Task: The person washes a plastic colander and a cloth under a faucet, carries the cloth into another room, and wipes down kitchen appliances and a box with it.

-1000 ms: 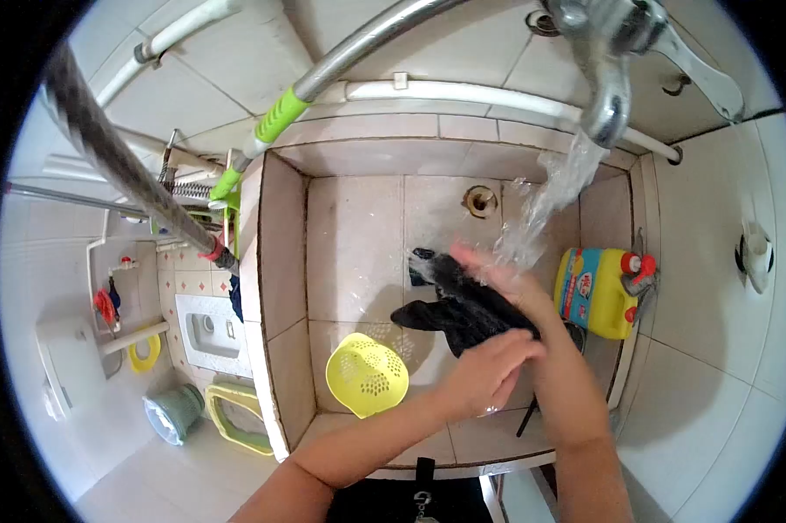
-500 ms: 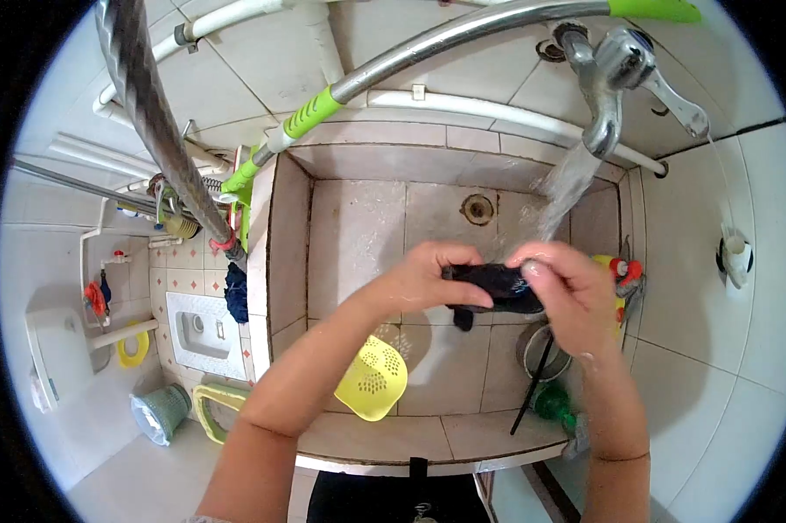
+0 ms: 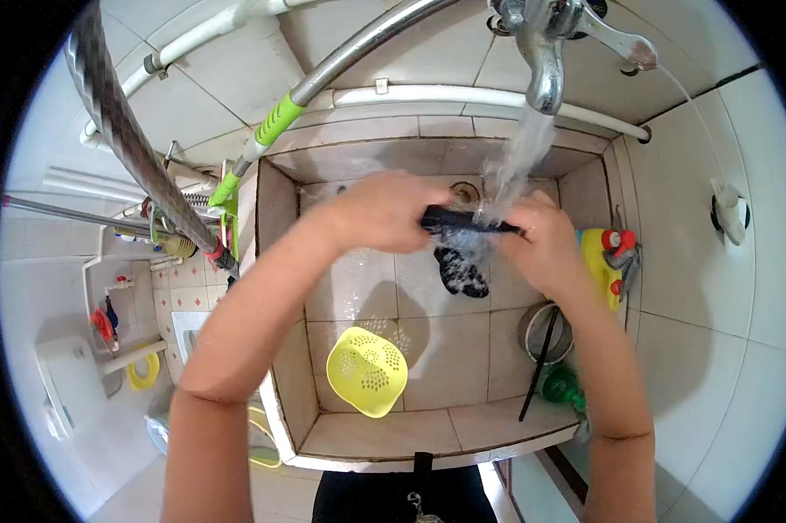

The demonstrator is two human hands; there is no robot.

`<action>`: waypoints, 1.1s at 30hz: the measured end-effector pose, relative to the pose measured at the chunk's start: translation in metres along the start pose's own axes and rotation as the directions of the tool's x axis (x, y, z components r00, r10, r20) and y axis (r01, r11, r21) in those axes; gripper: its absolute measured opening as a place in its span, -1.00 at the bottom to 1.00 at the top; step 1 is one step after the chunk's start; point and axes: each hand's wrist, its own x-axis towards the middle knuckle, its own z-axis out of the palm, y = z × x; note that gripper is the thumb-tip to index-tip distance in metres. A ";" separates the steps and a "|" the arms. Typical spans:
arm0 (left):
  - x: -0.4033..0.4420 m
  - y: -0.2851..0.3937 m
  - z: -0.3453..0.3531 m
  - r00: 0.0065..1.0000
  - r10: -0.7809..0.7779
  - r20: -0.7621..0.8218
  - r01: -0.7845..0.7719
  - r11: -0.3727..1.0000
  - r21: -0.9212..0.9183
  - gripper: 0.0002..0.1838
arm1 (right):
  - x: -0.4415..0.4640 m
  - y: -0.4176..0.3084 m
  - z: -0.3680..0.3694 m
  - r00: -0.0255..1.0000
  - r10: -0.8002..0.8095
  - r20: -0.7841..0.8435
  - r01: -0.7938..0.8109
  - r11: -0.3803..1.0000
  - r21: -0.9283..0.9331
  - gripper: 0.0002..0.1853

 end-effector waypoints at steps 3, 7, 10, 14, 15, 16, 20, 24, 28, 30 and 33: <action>-0.013 -0.008 -0.026 0.989 -0.101 0.107 0.103 0.995 -0.013 -0.73 | -0.006 0.001 -0.019 0.988 0.150 0.035 -0.149 0.989 -0.011 -0.69; 0.006 0.015 -0.008 0.987 0.065 -0.148 -0.144 0.771 -0.620 -0.78 | -0.006 0.010 0.001 0.991 -0.097 -0.088 0.105 0.989 0.102 -0.69; 0.016 0.033 0.000 0.969 -0.062 -0.241 -0.099 0.791 -0.604 -0.76 | 0.002 -0.022 -0.005 0.992 0.124 0.022 -0.118 0.855 0.505 -0.71; 0.005 0.022 -0.010 0.974 -0.138 -0.177 0.012 0.819 -0.573 -0.69 | -0.005 -0.024 -0.025 0.987 0.133 -0.090 -0.075 0.876 0.476 -0.73; 0.000 0.018 -0.011 0.985 -0.110 -0.132 0.002 0.774 -0.633 -0.69 | -0.008 -0.016 -0.024 0.986 0.118 -0.119 -0.042 0.861 0.506 -0.74; -0.005 0.017 -0.013 0.986 -0.057 -0.159 -0.064 0.747 -0.662 -0.78 | -0.010 -0.012 -0.026 0.984 0.103 -0.148 -0.009 0.845 0.534 -0.75; -0.013 0.020 -0.020 0.965 -0.174 -0.194 -0.076 0.524 -0.848 -0.88 | -0.011 -0.029 -0.050 0.980 0.193 -0.054 -0.084 0.640 0.764 -0.81; -0.018 0.036 -0.027 0.925 -0.179 -0.336 -0.155 0.629 -0.762 -0.82 | -0.012 -0.041 -0.076 0.955 0.256 -0.149 -0.018 0.552 0.833 -0.86; -0.037 0.046 -0.061 0.951 -0.196 -0.239 0.099 0.925 -0.366 -0.81 | -0.013 -0.051 -0.106 0.873 0.224 -0.434 0.265 0.530 0.806 -0.87; -0.049 0.063 -0.088 0.916 -0.167 -0.364 0.116 0.980 -0.159 -0.82 | -0.015 -0.059 -0.119 0.824 0.186 -0.535 0.318 0.630 0.709 -0.83; -0.069 0.088 -0.120 0.862 -0.131 -0.490 0.183 0.981 0.059 -0.83 | -0.017 -0.077 -0.144 0.732 0.116 -0.671 0.428 0.689 0.585 -0.76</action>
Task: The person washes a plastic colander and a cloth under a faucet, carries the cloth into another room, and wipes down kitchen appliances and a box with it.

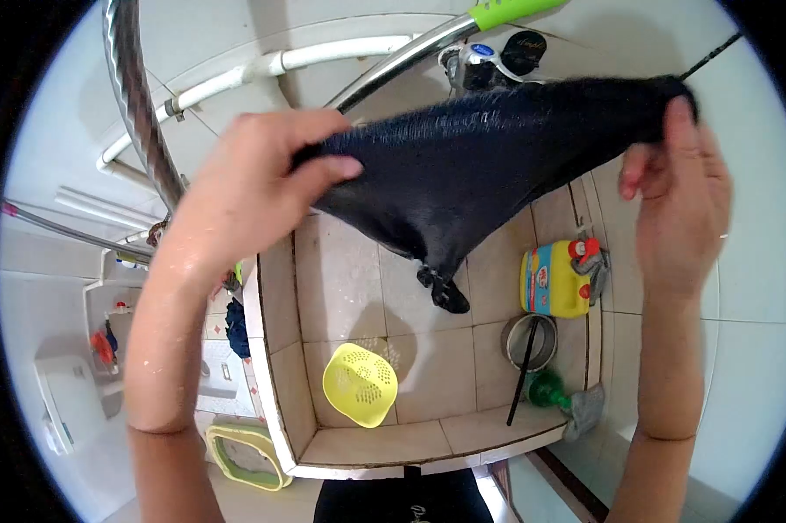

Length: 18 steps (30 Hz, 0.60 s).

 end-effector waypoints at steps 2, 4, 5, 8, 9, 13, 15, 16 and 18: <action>-0.004 -0.001 -0.015 0.977 -0.039 -0.211 0.030 0.999 -0.045 -0.84 | 0.013 -0.012 -0.016 0.990 -0.137 0.046 0.140 0.985 -0.098 -0.74; -0.003 0.004 -0.042 0.948 0.063 -0.312 -0.079 0.996 -0.041 -0.83 | 0.026 -0.020 -0.040 0.969 -0.235 0.078 0.247 0.942 -0.228 -0.71; -0.003 0.004 -0.054 0.925 0.103 -0.366 -0.117 0.993 -0.017 -0.82 | 0.033 -0.019 -0.050 0.963 -0.264 0.049 0.268 0.932 -0.245 -0.72; -0.009 -0.007 -0.079 0.853 0.169 -0.494 -0.196 0.981 -0.003 -0.81 | 0.034 -0.019 -0.047 0.964 -0.263 -0.049 0.244 0.939 -0.242 -0.72; -0.018 -0.008 -0.076 0.894 0.047 -0.446 -0.086 0.994 -0.068 -0.82 | 0.031 -0.019 -0.042 0.964 -0.251 -0.083 0.227 0.946 -0.230 -0.72; -0.034 -0.038 -0.006 0.962 -0.154 -0.226 0.053 0.917 -0.396 -0.90 | -0.016 0.040 -0.041 0.968 0.172 0.183 -0.134 0.969 -0.206 -0.75; -0.036 -0.053 0.068 0.977 -0.179 -0.114 0.114 0.895 -0.431 -0.89 | -0.055 0.095 -0.020 0.834 0.463 0.301 -0.426 0.886 -0.182 -0.53; -0.035 -0.044 0.104 0.962 -0.269 -0.043 0.217 0.853 -0.475 -0.87 | -0.080 0.130 -0.012 0.805 0.436 0.403 -0.414 0.898 -0.146 -0.42; -0.039 -0.039 0.182 0.984 -0.178 -0.002 0.157 0.878 -0.452 -0.89 | -0.119 0.175 0.020 0.601 0.663 0.446 -0.496 0.747 -0.442 -0.36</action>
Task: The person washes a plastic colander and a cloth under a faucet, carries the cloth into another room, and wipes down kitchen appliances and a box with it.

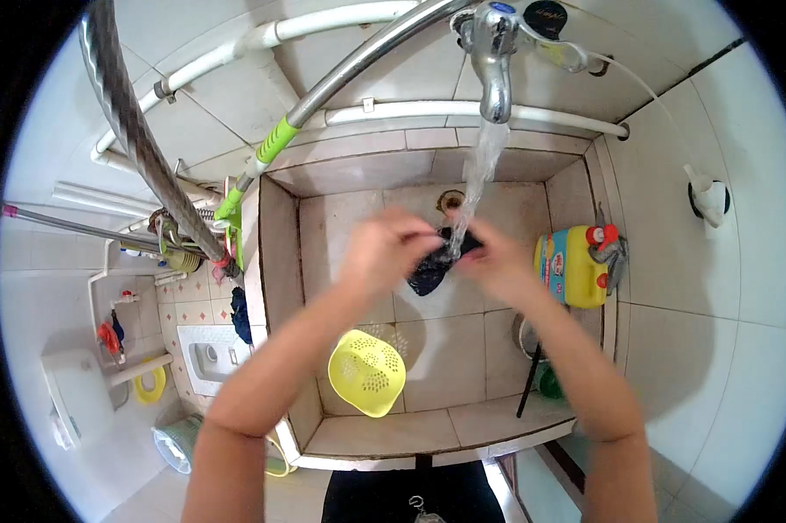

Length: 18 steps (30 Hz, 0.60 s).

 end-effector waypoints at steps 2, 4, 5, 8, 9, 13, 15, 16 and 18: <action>-0.002 -0.010 0.038 0.995 0.089 0.032 -0.087 0.994 -0.071 -0.79 | 0.008 0.019 0.027 0.993 -0.112 -0.047 0.113 0.993 0.015 -0.51; 0.001 -0.006 0.032 0.980 0.177 -0.088 -0.190 0.965 -0.183 -0.56 | 0.002 0.005 0.024 0.985 -0.139 -0.103 0.129 0.986 -0.106 -0.62; 0.002 -0.001 0.029 0.982 0.181 -0.049 -0.187 0.943 -0.276 -0.48 | -0.004 -0.012 0.015 0.995 -0.053 -0.085 0.035 0.981 -0.193 -0.75; 0.006 0.017 0.026 0.948 0.172 0.268 0.016 0.816 -0.578 -0.29 | -0.032 -0.065 -0.007 0.897 -0.436 -0.069 0.439 0.897 0.039 -0.81; 0.007 0.022 0.028 0.974 0.073 0.215 0.021 0.913 -0.407 -0.37 | -0.044 -0.092 -0.016 0.924 -0.372 -0.087 0.377 0.925 0.054 -0.83; 0.012 -0.042 0.102 0.979 -0.030 -0.200 -0.049 0.925 -0.377 -0.51 | -0.091 -0.145 -0.057 0.899 -0.378 -0.221 0.421 0.884 0.203 -0.76; 0.008 -0.053 0.100 0.967 -0.250 -0.043 0.237 0.950 -0.203 -0.60 | -0.104 -0.129 -0.092 0.832 -0.496 -0.248 0.555 0.737 0.386 -0.71; 0.007 -0.074 0.109 0.943 -0.311 0.121 0.332 0.827 -0.453 -0.61 | -0.110 -0.120 -0.110 0.792 -0.547 -0.272 0.606 0.644 0.468 -0.69; 0.009 -0.082 0.105 0.778 -0.567 0.270 0.612 0.588 -0.528 -0.59 | -0.110 -0.096 -0.113 0.768 -0.470 -0.435 0.641 0.575 0.509 -0.69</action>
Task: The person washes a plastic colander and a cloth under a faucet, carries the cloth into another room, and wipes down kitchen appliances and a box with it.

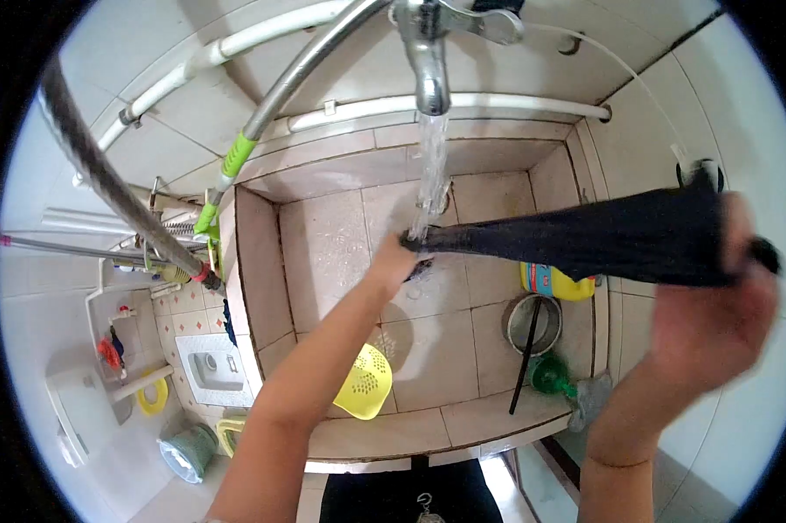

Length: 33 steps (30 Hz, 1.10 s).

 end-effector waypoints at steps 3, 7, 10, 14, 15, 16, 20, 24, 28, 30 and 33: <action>-0.041 0.052 0.000 0.992 0.034 0.118 0.016 0.916 -0.401 -0.52 | -0.024 0.072 -0.012 0.883 0.219 -0.416 -0.248 0.969 -0.015 -0.75; -0.088 0.070 0.032 0.953 0.164 0.256 -0.223 0.950 0.220 -0.38 | -0.056 0.231 -0.017 0.418 0.881 -0.220 -0.700 0.467 0.540 -0.59; -0.105 0.063 0.025 0.742 0.251 0.622 -0.448 0.875 0.181 -0.38 | -0.052 0.238 -0.002 0.313 0.948 -0.061 -0.685 0.270 0.677 -0.58; -0.081 0.100 -0.039 0.910 0.191 0.369 -0.067 0.944 -0.322 -0.48 | -0.053 0.235 0.012 0.396 0.918 -0.015 -0.563 0.256 0.786 -0.72; -0.056 0.085 -0.046 0.957 0.118 0.264 -0.031 0.950 -0.311 -0.51 | -0.050 0.226 0.021 0.402 0.915 0.025 -0.560 0.224 0.797 -0.71; -0.034 0.066 -0.053 0.987 0.048 0.153 0.002 0.952 -0.307 -0.50 | -0.046 0.215 0.029 0.410 0.910 0.066 -0.559 0.194 0.806 -0.70; -0.039 0.048 0.004 0.951 0.177 0.253 0.148 0.460 -0.876 -0.46 | -0.037 0.205 0.030 0.576 0.771 0.273 -0.518 0.085 0.851 -0.68; -0.042 0.074 0.002 0.948 0.249 0.200 -0.106 0.835 -0.539 -0.43 | -0.033 0.189 0.012 0.367 0.930 -0.027 -0.621 0.266 0.738 -0.59; -0.048 0.099 0.012 0.993 0.117 -0.005 -0.116 0.980 -0.163 -0.39 | -0.020 0.150 -0.008 0.538 0.724 -0.433 -0.787 0.615 0.050 -0.42; -0.052 0.123 0.015 0.981 0.183 0.056 -0.190 0.971 0.145 -0.37 | 0.019 0.108 0.012 0.919 0.304 -0.251 -0.377 0.861 -0.341 -0.50; -0.035 0.104 0.017 0.888 0.436 0.147 -0.460 0.847 0.265 -0.28 | 0.070 0.048 0.058 0.966 -0.230 0.114 0.218 0.496 -0.840 -0.71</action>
